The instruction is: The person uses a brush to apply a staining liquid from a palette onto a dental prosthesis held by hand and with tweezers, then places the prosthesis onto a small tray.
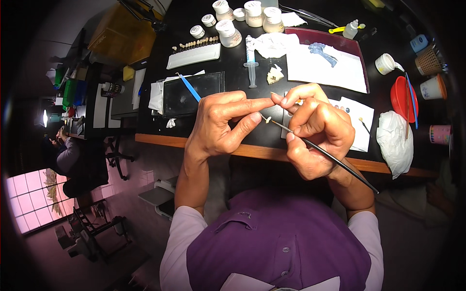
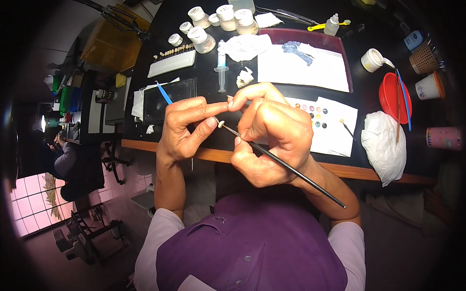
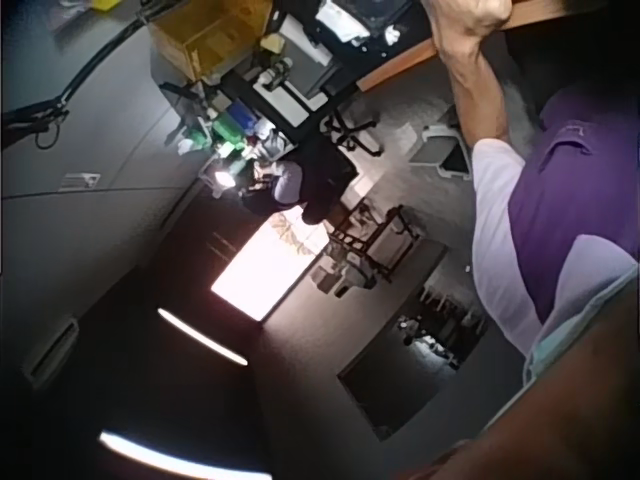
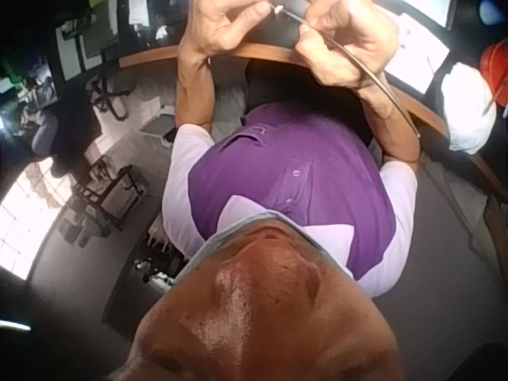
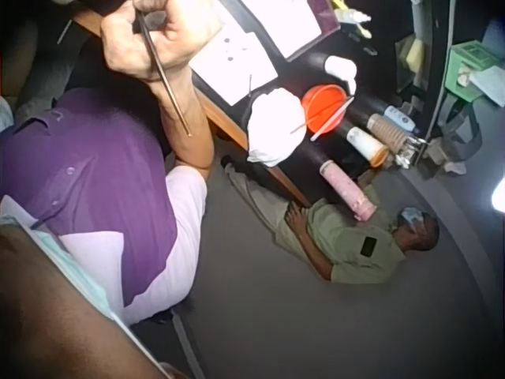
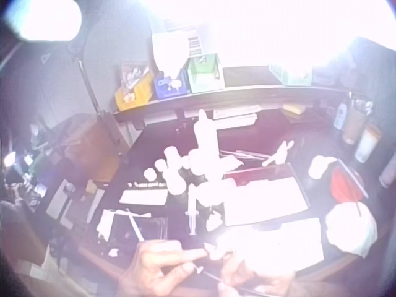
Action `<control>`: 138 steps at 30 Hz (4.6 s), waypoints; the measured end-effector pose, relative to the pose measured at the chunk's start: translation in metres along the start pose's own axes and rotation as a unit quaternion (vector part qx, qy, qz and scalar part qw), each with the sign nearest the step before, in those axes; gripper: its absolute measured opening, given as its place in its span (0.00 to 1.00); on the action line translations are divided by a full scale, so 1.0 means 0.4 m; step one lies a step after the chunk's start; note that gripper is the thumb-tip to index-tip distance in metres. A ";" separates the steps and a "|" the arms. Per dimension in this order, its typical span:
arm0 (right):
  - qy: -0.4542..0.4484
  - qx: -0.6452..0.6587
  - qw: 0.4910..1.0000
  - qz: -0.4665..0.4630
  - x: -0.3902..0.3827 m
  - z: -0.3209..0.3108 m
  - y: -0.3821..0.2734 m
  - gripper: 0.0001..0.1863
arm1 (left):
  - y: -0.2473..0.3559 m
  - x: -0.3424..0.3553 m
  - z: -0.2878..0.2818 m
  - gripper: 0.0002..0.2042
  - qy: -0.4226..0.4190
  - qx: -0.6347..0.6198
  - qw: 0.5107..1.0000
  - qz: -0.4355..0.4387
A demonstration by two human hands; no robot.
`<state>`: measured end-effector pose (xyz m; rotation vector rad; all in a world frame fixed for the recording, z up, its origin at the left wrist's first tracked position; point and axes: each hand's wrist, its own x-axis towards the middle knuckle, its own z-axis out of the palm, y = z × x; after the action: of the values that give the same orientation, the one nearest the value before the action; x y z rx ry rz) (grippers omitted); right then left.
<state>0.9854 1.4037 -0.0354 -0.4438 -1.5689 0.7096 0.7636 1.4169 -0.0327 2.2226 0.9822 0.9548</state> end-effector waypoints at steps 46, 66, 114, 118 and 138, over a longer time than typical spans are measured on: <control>-0.016 -0.054 0.998 -0.034 -0.013 0.022 0.007 0.11 | -0.052 -0.004 0.031 0.13 0.062 0.027 0.992 0.103; 0.003 -0.046 0.998 -0.036 -0.016 0.019 0.009 0.10 | -0.055 -0.009 0.031 0.14 0.053 -0.023 0.994 0.091; 0.005 -0.061 0.996 -0.071 -0.006 0.028 0.002 0.10 | -0.045 -0.009 0.035 0.13 0.074 -0.089 0.991 0.072; 0.010 -0.060 0.996 -0.071 -0.005 0.029 0.001 0.10 | -0.050 -0.009 0.039 0.15 0.074 -0.089 0.990 0.081; -0.033 -0.019 0.998 -0.059 -0.006 0.018 -0.020 0.11 | -0.054 -0.014 0.035 0.16 0.098 -0.054 0.984 0.137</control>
<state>0.9797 1.3950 -0.0322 -0.3554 -1.6595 0.6099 0.7627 1.4233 -0.0583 2.2412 0.6955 1.3369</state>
